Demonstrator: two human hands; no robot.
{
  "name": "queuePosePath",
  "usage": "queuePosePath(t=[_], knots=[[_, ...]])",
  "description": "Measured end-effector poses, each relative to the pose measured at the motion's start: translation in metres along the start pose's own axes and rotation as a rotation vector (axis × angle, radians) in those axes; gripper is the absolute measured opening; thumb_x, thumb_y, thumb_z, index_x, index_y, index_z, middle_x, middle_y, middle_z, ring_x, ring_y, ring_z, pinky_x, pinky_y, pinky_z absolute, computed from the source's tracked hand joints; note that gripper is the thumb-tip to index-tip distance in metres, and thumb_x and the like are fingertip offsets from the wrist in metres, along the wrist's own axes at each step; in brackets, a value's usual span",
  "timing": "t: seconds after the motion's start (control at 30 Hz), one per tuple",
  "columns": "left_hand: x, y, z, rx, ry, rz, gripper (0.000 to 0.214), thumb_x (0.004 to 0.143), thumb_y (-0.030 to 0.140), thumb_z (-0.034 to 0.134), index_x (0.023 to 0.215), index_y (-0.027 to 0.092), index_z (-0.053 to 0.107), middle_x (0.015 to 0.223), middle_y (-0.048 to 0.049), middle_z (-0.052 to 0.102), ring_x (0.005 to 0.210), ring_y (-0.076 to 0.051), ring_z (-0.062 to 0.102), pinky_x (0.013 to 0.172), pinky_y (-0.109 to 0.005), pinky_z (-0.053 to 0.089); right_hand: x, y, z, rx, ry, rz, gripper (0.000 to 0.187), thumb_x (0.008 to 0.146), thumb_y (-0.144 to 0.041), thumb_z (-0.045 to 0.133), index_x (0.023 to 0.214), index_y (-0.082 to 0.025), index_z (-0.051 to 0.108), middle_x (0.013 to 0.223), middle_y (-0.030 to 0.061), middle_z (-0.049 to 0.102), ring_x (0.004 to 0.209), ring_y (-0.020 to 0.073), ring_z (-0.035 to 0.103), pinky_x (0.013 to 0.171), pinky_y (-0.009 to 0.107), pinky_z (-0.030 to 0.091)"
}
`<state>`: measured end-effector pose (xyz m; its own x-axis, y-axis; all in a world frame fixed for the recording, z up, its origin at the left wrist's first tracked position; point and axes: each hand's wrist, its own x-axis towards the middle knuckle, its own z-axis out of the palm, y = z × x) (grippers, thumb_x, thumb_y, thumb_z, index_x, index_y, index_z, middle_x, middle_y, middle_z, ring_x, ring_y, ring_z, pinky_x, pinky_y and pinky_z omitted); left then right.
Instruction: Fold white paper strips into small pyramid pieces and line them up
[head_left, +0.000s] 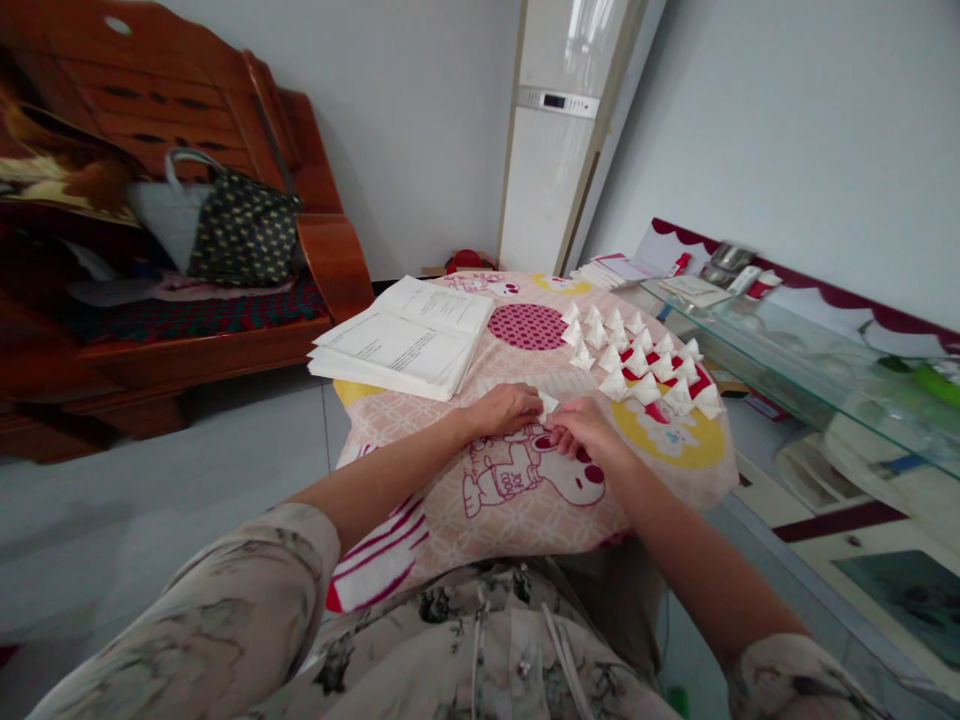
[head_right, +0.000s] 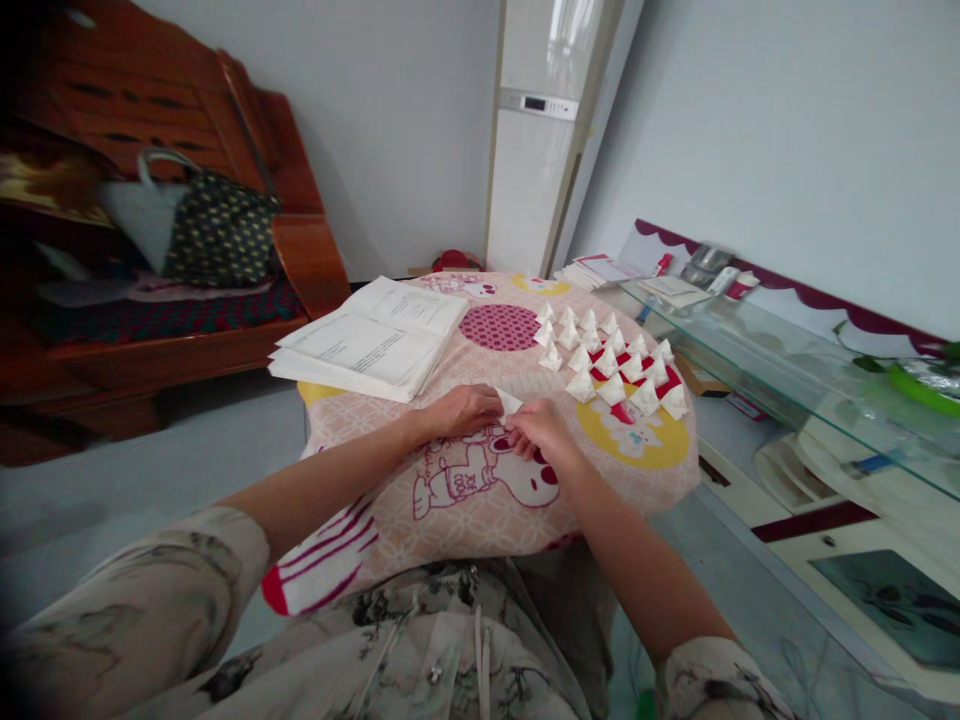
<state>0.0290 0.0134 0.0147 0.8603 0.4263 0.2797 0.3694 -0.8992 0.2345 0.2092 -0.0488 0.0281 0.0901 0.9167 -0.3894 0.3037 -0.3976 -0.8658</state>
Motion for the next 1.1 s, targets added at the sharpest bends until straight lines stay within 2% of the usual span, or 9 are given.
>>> queuePosePath(t=[0.07,0.13,0.23,0.3,0.4,0.5,0.67,0.9,1.1], knots=[[-0.001,-0.001,0.001,0.017,-0.001,-0.006,0.017,0.093,0.021,0.055,0.090,0.015,0.071,0.091,-0.0082,0.069,0.086,-0.019,0.063,0.073,-0.026,0.044,0.002,-0.001,-0.011,-0.198,0.146,-0.271,0.013,0.077,-0.016,0.060,0.064,-0.016,0.064,0.053,0.0023,0.064,0.043,0.0139,0.057,0.040,0.022,0.040],[-0.002,-0.002,0.002,0.013,0.006,-0.029,0.016,0.092,0.021,0.056,0.090,0.015,0.071,0.092,-0.0078,0.070,0.085,-0.019,0.063,0.073,-0.026,0.044,0.006,-0.002,-0.021,-0.370,0.195,-0.546,0.010,0.073,-0.013,0.061,0.075,-0.016,0.071,0.067,0.0033,0.070,0.060,0.0169,0.064,0.055,0.025,0.048],[-0.003,-0.002,0.003,0.000,0.032,-0.087,0.018,0.093,0.021,0.054,0.092,0.016,0.072,0.091,-0.0075,0.070,0.085,-0.018,0.064,0.075,-0.026,0.044,0.017,-0.002,-0.028,-0.622,0.089,-0.834,0.018,0.069,-0.008,0.063,0.081,-0.016,0.074,0.085,0.0067,0.073,0.083,0.0212,0.066,0.077,0.031,0.049],[-0.004,-0.001,0.004,-0.001,0.051,-0.141,0.021,0.094,0.021,0.053,0.093,0.015,0.073,0.090,-0.0075,0.071,0.085,-0.018,0.064,0.075,-0.026,0.045,0.023,0.000,-0.030,-0.728,-0.007,-0.896,0.018,0.071,-0.008,0.063,0.082,-0.017,0.074,0.088,0.0073,0.072,0.085,0.0218,0.064,0.080,0.032,0.047],[-0.003,0.002,0.005,-0.019,0.074,-0.249,0.020,0.091,0.019,0.054,0.092,0.015,0.074,0.088,-0.0070,0.071,0.082,-0.018,0.064,0.074,-0.026,0.045,0.033,0.000,-0.033,-0.762,-0.088,-0.878,0.014,0.075,-0.010,0.063,0.079,-0.017,0.075,0.084,0.0062,0.070,0.080,0.0201,0.062,0.076,0.031,0.045],[0.000,0.001,0.001,-0.092,0.092,-0.371,0.019,0.085,0.017,0.057,0.088,0.016,0.075,0.084,-0.0052,0.073,0.077,-0.016,0.063,0.072,-0.026,0.044,0.041,-0.005,-0.037,-0.704,-0.139,-0.828,0.011,0.077,-0.014,0.064,0.075,-0.017,0.075,0.080,0.0048,0.069,0.074,0.0176,0.061,0.071,0.029,0.043],[0.007,-0.008,-0.007,-0.277,0.058,-0.531,0.019,0.083,0.024,0.060,0.074,0.016,0.075,0.065,-0.0010,0.068,0.060,-0.012,0.055,0.060,-0.024,0.038,0.057,-0.014,-0.042,-0.583,-0.190,-0.756,0.009,0.075,-0.019,0.068,0.070,-0.019,0.076,0.071,0.0015,0.068,0.067,0.0155,0.058,0.066,0.027,0.042],[0.007,-0.010,-0.013,-0.286,0.018,-0.642,0.022,0.083,0.025,0.062,0.068,0.016,0.074,0.058,0.0007,0.063,0.054,-0.010,0.049,0.057,-0.024,0.034,0.069,-0.001,-0.045,-0.523,-0.193,-0.600,0.010,0.075,-0.025,0.070,0.071,-0.018,0.075,0.065,-0.0004,0.067,0.061,0.0138,0.055,0.057,0.025,0.037],[0.009,-0.010,-0.007,-0.212,-0.010,-0.691,0.021,0.086,0.026,0.062,0.078,0.015,0.077,0.064,-0.0025,0.067,0.059,-0.013,0.054,0.063,-0.026,0.039,0.065,-0.003,-0.041,-0.553,-0.186,-0.497,0.018,0.081,-0.027,0.062,0.067,-0.017,0.067,0.056,-0.0033,0.056,0.054,0.0112,0.047,0.052,0.024,0.030]])
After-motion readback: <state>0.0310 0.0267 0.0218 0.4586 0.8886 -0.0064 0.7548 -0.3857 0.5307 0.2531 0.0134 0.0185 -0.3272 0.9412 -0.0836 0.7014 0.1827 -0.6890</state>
